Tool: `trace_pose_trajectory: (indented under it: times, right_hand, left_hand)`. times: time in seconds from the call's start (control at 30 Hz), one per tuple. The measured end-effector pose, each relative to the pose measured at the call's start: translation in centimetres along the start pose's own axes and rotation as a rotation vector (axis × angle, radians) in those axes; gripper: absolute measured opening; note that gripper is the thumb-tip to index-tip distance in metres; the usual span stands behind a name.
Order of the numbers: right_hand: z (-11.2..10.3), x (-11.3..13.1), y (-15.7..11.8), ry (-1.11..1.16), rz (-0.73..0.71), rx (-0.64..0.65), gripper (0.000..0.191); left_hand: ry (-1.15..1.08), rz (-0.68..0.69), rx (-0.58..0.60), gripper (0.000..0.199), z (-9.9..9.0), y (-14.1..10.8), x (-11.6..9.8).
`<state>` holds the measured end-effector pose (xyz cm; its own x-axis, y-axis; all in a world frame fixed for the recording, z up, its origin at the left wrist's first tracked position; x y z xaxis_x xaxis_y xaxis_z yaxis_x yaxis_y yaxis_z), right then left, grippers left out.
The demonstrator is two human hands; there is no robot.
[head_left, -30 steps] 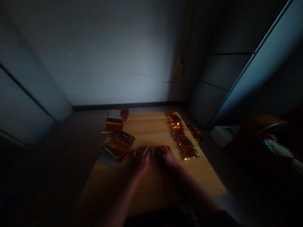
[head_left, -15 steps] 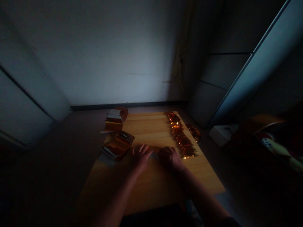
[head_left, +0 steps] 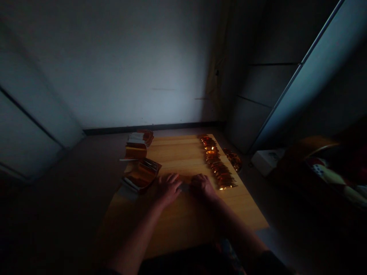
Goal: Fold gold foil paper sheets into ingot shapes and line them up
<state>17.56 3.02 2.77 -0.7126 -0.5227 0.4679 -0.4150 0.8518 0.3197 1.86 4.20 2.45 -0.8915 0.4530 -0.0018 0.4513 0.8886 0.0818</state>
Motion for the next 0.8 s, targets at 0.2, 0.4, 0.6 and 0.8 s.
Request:
trace_pose_trajectory:
  times: [0.2, 0.4, 0.6, 0.8]
  right_hand:
    - [0.1, 0.2, -0.1, -0.028, 0.018, 0.005, 0.013]
    - [0.3, 0.1, 0.6, -0.034, 0.006, 0.025, 0.015]
    - [-0.4, 0.1, 1.3, -0.015, -0.02, 0.101, 0.017]
    - [-0.4, -0.2, 0.4, 0.043, -0.069, 0.078, 0.014]
  left_hand:
    - [0.048, 0.05, -0.059, 0.032, -1.6, -0.2, -1.4]
    - [0.003, 0.054, -0.021, 0.029, -1.8, 0.1, -2.2]
    - [0.036, -0.005, -0.087, 0.021, -1.2, -0.3, -2.6]
    - [0.028, -0.074, -0.175, 0.024, -0.5, -0.8, -2.7]
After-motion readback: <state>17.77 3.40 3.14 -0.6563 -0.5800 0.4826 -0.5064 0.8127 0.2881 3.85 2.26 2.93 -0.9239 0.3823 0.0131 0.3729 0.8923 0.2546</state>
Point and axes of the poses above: each hand's wrist, its own y-axis towards the middle knuckle, its own z-axis out of the palm, x = y × z, the point moved 6 cm from there along y, towards the middle knuckle, and after that the axes turned 10 degrees about y, right-handed, at the moved point
